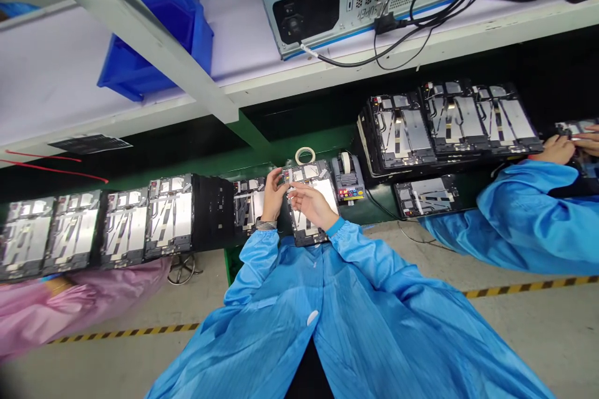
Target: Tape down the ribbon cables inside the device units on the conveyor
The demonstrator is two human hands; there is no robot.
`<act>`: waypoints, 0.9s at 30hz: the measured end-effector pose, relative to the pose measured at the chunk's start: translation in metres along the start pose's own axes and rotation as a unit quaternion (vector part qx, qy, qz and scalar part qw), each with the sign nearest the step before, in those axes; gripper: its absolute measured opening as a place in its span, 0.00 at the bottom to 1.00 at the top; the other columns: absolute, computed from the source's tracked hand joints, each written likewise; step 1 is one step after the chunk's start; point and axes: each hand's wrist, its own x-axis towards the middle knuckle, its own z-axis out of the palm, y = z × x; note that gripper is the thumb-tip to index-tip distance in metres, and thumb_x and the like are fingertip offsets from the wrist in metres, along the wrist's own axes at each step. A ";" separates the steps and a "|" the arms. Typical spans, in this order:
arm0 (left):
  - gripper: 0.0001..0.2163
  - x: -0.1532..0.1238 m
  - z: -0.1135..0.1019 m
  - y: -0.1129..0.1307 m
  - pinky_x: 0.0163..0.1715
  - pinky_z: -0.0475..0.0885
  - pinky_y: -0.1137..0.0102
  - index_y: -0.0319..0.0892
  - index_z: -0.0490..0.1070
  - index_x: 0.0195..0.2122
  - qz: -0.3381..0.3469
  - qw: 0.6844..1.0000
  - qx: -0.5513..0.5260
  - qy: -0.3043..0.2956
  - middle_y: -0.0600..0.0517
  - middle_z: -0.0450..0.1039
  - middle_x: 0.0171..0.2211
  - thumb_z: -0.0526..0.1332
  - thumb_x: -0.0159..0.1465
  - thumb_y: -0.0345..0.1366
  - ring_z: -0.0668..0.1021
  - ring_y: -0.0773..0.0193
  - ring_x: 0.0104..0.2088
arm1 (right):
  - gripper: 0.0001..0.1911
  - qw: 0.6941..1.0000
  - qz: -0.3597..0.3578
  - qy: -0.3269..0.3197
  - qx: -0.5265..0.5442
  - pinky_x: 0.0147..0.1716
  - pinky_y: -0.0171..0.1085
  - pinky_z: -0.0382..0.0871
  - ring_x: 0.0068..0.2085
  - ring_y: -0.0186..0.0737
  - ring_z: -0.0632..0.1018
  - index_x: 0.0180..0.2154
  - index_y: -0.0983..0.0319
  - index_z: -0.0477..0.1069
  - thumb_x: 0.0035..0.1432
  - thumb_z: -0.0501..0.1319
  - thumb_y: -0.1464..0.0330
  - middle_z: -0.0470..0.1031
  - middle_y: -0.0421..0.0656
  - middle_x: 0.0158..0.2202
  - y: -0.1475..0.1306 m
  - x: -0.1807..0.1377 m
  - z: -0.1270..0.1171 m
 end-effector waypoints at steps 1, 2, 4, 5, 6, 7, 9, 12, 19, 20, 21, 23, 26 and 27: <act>0.24 0.000 0.000 0.000 0.65 0.70 0.59 0.51 0.66 0.64 0.005 1.000 0.004 0.004 0.46 0.66 0.68 0.65 0.66 0.37 0.69 0.54 0.69 | 0.19 1.000 0.002 0.000 0.002 0.30 0.37 0.68 0.31 0.39 0.75 0.50 0.59 0.73 0.56 0.65 0.66 0.79 0.42 0.34 0.000 0.000 0.000; 0.23 -0.001 0.000 -0.001 0.65 0.70 0.59 0.51 0.67 0.63 0.011 1.000 0.007 0.009 0.46 0.66 0.68 0.64 0.66 0.37 0.70 0.54 0.69 | 0.19 1.000 0.003 -0.002 0.005 0.31 0.38 0.68 0.31 0.39 0.75 0.50 0.60 0.73 0.56 0.64 0.66 0.79 0.42 0.34 0.001 -0.001 0.001; 0.22 -0.001 0.000 -0.001 0.64 0.70 0.59 0.50 0.69 0.61 0.024 1.000 0.011 0.014 0.46 0.66 0.67 0.64 0.65 0.35 0.71 0.54 0.68 | 0.20 1.000 0.004 -0.006 0.016 0.31 0.38 0.68 0.32 0.39 0.75 0.51 0.60 0.74 0.56 0.64 0.67 0.79 0.42 0.34 0.002 -0.002 0.001; 0.21 0.000 0.000 -0.001 0.64 0.70 0.59 0.49 0.69 0.59 0.029 0.999 0.012 0.014 0.46 0.66 0.67 0.64 0.65 0.35 0.71 0.54 0.67 | 0.20 1.000 0.004 -0.008 0.021 0.31 0.38 0.68 0.32 0.39 0.76 0.51 0.60 0.74 0.55 0.64 0.67 0.79 0.42 0.34 0.004 -0.002 0.001; 0.20 0.000 0.000 -0.001 0.64 0.70 0.59 0.49 0.70 0.58 0.033 0.999 0.014 0.014 0.46 0.65 0.67 0.64 0.64 0.34 0.71 0.55 0.67 | 0.20 1.000 0.002 -0.011 0.025 0.32 0.38 0.69 0.32 0.39 0.76 0.51 0.60 0.74 0.55 0.64 0.68 0.79 0.42 0.34 0.005 -0.002 0.001; 0.20 0.000 0.000 -0.001 0.64 0.70 0.60 0.49 0.70 0.57 0.034 0.999 0.017 0.012 0.46 0.65 0.67 0.64 0.64 0.34 0.71 0.55 0.67 | 0.21 1.000 0.000 -0.014 0.027 0.32 0.38 0.69 0.32 0.40 0.76 0.52 0.60 0.74 0.55 0.64 0.68 0.79 0.42 0.34 0.005 -0.003 0.001; 0.18 0.000 0.000 0.000 0.64 0.70 0.60 0.48 0.71 0.57 0.029 0.999 0.028 0.007 0.45 0.63 0.69 0.63 0.65 0.34 0.71 0.55 0.67 | 0.21 0.999 -0.004 -0.021 0.031 0.32 0.38 0.69 0.33 0.40 0.76 0.52 0.60 0.74 0.56 0.64 0.68 0.79 0.42 0.34 0.007 -0.003 0.001; 0.17 0.000 0.000 0.001 0.64 0.70 0.61 0.49 0.70 0.57 0.021 0.999 0.047 0.001 0.45 0.61 0.69 0.63 0.66 0.36 0.70 0.55 0.68 | 0.21 0.999 -0.012 -0.026 0.041 0.33 0.38 0.69 0.33 0.40 0.76 0.53 0.60 0.74 0.57 0.63 0.68 0.80 0.42 0.35 0.006 -0.002 0.001; 0.13 0.001 -0.003 -0.004 0.65 0.70 0.57 0.49 0.73 0.54 0.052 0.996 0.066 -0.002 0.45 0.61 0.69 0.63 0.68 0.35 0.68 0.52 0.70 | 0.18 0.999 -0.005 -0.010 0.046 0.32 0.37 0.69 0.32 0.39 0.76 0.52 0.62 0.74 0.61 0.62 0.66 0.79 0.43 0.34 0.005 0.002 0.002; 0.12 0.002 -0.004 -0.005 0.65 0.70 0.56 0.49 0.74 0.53 0.055 0.996 0.074 -0.004 0.45 0.61 0.69 0.63 0.68 0.35 0.68 0.52 0.70 | 0.17 0.999 -0.005 -0.012 0.050 0.32 0.36 0.69 0.32 0.39 0.76 0.52 0.63 0.74 0.62 0.62 0.66 0.79 0.44 0.34 0.005 0.002 0.002; 0.11 0.003 -0.004 -0.006 0.65 0.70 0.56 0.49 0.74 0.52 0.060 0.995 0.083 -0.007 0.46 0.60 0.69 0.63 0.68 0.36 0.67 0.52 0.70 | 0.17 0.998 -0.005 -0.014 0.053 0.32 0.36 0.68 0.32 0.39 0.76 0.52 0.63 0.74 0.62 0.62 0.66 0.79 0.44 0.34 0.005 0.002 0.002; 0.09 0.004 -0.006 -0.008 0.66 0.69 0.54 0.50 0.75 0.50 0.072 0.992 0.100 -0.016 0.46 0.61 0.69 0.63 0.69 0.36 0.67 0.51 0.71 | 0.16 0.998 -0.004 -0.014 0.059 0.32 0.36 0.68 0.31 0.38 0.76 0.51 0.65 0.74 0.64 0.61 0.66 0.80 0.45 0.34 0.004 0.003 0.002; 0.08 0.005 -0.007 -0.009 0.70 0.65 0.50 0.50 0.76 0.49 0.092 0.986 0.134 -0.022 0.46 0.61 0.69 0.62 0.70 0.36 0.66 0.51 0.71 | 0.16 0.998 0.002 -0.008 0.070 0.31 0.35 0.69 0.31 0.38 0.76 0.51 0.66 0.75 0.65 0.59 0.67 0.80 0.45 0.34 0.002 0.003 0.003; 0.08 0.005 -0.008 -0.009 0.70 0.63 0.49 0.50 0.77 0.48 0.097 0.984 0.145 -0.021 0.46 0.61 0.69 0.62 0.70 0.36 0.66 0.50 0.71 | 0.16 0.997 0.005 -0.004 0.075 0.32 0.35 0.69 0.31 0.38 0.76 0.50 0.67 0.75 0.66 0.58 0.67 0.79 0.45 0.34 0.001 0.004 0.003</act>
